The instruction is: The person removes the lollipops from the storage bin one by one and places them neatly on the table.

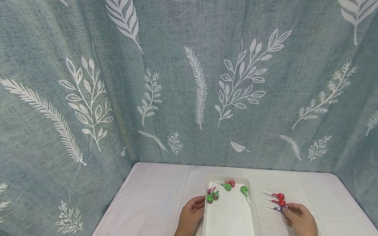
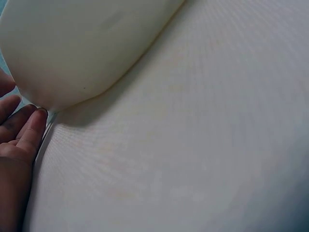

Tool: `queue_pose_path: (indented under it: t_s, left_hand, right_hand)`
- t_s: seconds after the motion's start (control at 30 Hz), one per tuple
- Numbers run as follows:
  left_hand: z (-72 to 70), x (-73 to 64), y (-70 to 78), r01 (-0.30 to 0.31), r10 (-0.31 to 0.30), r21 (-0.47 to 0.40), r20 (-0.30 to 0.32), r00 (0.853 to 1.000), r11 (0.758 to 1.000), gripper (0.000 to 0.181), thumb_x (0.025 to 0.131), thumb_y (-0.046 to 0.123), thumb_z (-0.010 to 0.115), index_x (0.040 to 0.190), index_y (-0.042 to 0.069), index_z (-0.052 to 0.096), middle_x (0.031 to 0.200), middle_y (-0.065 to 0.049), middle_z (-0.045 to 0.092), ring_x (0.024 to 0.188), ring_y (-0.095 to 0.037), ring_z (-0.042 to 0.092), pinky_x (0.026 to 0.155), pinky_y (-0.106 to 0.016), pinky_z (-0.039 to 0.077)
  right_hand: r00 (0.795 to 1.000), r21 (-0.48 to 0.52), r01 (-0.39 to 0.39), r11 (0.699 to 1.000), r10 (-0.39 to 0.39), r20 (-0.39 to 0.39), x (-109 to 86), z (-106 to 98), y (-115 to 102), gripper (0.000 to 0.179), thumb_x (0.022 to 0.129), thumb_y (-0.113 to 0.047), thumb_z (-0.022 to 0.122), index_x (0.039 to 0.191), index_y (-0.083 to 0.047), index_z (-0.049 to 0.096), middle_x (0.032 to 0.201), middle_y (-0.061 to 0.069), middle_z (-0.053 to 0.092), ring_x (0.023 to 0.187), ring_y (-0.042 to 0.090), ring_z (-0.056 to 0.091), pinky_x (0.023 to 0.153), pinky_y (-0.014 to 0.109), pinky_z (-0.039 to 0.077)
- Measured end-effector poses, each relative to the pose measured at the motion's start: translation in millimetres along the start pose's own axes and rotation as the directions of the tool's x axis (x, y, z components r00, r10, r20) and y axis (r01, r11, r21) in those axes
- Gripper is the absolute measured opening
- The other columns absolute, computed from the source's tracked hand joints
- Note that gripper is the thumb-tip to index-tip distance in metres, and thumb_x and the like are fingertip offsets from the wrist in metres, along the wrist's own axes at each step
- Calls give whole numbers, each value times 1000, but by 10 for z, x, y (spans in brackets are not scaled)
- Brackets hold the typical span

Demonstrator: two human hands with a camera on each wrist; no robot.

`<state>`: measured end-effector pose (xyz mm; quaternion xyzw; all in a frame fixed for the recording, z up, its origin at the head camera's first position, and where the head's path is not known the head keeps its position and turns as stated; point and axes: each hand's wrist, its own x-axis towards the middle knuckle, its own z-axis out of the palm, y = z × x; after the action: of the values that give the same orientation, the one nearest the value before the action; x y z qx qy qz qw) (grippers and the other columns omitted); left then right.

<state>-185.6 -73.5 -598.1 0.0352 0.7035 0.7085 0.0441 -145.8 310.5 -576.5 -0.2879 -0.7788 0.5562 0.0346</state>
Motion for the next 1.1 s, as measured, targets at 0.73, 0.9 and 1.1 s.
queue_pose_path:
  t_s: [0.73,0.9,1.1]
  left_hand:
    - [21,-3,19,8,-8,5,-21,1000,1000,41,96,4,68,137,-3,68,130,-12,73,124,-30,69,99,-27,57]
    - [19,-2,25,1,-1,4,-17,1000,1000,41,97,3,68,137,-3,68,131,-12,72,124,-29,69,100,-27,57]
    - [22,12,9,3,-3,7,-22,1000,1000,41,96,3,69,136,-2,69,130,-11,73,123,-28,70,100,-27,57]
  right_hand:
    - [1000,-22,-30,999,30,-5,-74,-50,-44,45,105,-13,71,139,10,53,109,18,71,84,21,69,67,32,60]
    - [999,-33,-33,999,33,-10,-49,-62,-32,44,106,-15,70,140,8,54,112,19,71,86,22,69,68,33,60]
    - [999,-26,-32,999,32,-12,-80,-91,-95,47,105,-21,71,142,6,55,127,27,65,89,22,69,67,33,58]
